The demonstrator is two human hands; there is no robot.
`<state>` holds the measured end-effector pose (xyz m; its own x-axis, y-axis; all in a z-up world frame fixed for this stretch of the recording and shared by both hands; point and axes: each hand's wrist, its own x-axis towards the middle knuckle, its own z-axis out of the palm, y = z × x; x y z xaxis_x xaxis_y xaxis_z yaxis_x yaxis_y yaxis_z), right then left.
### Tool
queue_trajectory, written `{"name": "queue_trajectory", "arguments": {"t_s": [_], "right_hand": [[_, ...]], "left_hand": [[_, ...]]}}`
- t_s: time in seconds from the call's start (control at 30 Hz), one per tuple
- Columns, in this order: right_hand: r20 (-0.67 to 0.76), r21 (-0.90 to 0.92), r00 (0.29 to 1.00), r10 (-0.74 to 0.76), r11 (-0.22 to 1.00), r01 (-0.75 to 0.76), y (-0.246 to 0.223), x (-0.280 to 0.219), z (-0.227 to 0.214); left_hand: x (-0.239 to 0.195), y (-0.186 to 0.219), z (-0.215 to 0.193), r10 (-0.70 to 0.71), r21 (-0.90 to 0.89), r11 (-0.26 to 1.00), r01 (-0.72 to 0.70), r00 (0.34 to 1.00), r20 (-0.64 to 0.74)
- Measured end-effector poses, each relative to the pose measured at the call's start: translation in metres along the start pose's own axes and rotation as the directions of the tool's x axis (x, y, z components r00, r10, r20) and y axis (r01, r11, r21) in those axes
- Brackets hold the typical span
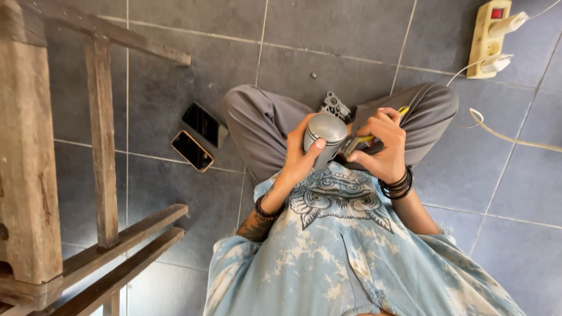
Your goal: The person sits on the floor and uses a yellow-handled tool to scrape and clean the inside and outside surfaces of a metal piston. They rotate the piston to access different areas and continue the cleaning process.
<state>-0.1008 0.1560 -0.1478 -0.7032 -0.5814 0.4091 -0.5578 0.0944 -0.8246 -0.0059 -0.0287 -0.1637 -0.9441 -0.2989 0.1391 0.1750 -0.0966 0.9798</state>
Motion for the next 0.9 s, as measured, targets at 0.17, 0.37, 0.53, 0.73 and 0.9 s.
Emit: {"name": "queue_trajectory", "arguments": {"t_s": [0.17,0.37,0.53,0.73,0.9], "right_hand": [[-0.01,-0.006,1.0,0.014,1.0,-0.014,-0.004,-0.002,0.0],[-0.042,-0.018,0.999,0.029,0.999,-0.03,0.009,-0.003,-0.006],[-0.005,-0.012,1.0,-0.012,1.0,0.012,-0.022,-0.004,0.006],[-0.025,-0.054,1.0,-0.009,0.998,0.008,-0.011,0.005,0.002],[-0.008,-0.074,1.0,0.015,0.997,-0.015,-0.024,0.001,0.011]], "left_hand": [[0.002,0.004,0.0,0.003,0.011,1.0,-0.004,1.0,0.012],[-0.001,0.009,0.004,-0.008,-0.004,1.0,0.008,1.0,-0.022],[-0.004,0.004,0.007,0.009,0.092,0.996,-0.008,1.0,-0.008],[-0.006,-0.01,0.0,-0.027,0.051,0.998,0.029,0.999,-0.047],[-0.003,-0.002,-0.001,-0.012,0.013,1.0,0.012,0.998,-0.054]]}}
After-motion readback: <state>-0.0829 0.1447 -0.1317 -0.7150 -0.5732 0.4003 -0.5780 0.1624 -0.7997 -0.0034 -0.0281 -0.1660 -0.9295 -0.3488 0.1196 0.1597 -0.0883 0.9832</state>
